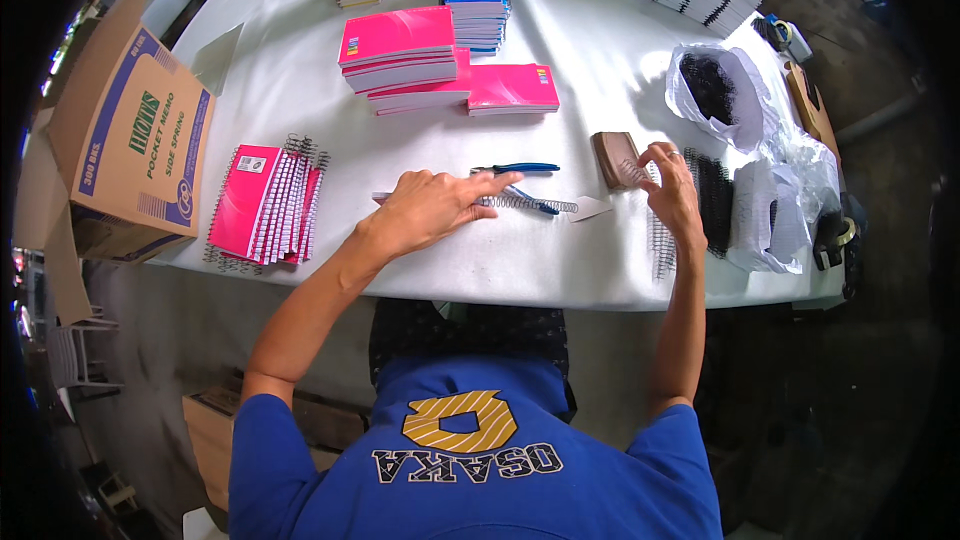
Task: The person assembles spiral notebooks. They align a notebook, insert a metal spiral through the punched holes by hand, and then use pliers to clip or bend the wire ends before stacking the finished notebook.
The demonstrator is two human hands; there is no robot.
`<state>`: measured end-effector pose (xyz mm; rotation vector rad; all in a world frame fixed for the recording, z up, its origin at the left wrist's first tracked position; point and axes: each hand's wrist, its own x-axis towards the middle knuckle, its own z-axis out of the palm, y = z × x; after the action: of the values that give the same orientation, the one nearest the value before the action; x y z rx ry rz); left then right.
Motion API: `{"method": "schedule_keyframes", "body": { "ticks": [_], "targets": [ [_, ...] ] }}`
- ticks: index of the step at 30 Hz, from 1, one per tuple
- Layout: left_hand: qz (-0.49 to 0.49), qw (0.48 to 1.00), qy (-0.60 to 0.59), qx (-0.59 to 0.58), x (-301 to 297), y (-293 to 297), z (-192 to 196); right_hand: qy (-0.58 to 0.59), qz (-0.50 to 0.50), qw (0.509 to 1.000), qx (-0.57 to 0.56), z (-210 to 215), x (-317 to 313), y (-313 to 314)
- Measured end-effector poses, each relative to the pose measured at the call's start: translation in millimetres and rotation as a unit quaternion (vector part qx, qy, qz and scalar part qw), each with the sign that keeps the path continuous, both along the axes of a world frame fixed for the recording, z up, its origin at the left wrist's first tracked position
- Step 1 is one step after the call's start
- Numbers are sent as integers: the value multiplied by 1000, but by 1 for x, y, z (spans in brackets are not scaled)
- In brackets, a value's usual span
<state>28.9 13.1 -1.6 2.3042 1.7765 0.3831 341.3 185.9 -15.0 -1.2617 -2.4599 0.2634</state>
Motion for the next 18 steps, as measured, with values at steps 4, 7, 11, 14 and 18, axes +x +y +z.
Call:
{"method": "schedule_keyframes", "body": {
  "ticks": [4, 7, 11, 14, 18],
  "targets": [
    [-26, 992, 46, -114, 2, 3, 13, -86, 90, 985, 116, -3, 16, 21],
    [4, 999, -24, 45, 2, -4, -8, -46, 30, 991, -121, -6, 20, 42],
    [-61, 997, 15, -55, -3, -4, -1, -97, -1, 987, 132, -1, 50, 58],
    [-46, 988, 72, -133, 1, -1, 5, -161, -140, 932, 294, -19, 38, 54],
    [16, 997, 69, 20, -7, -7, -17, -181, -190, 965, -6, -21, -57, 4]
  ]
}}
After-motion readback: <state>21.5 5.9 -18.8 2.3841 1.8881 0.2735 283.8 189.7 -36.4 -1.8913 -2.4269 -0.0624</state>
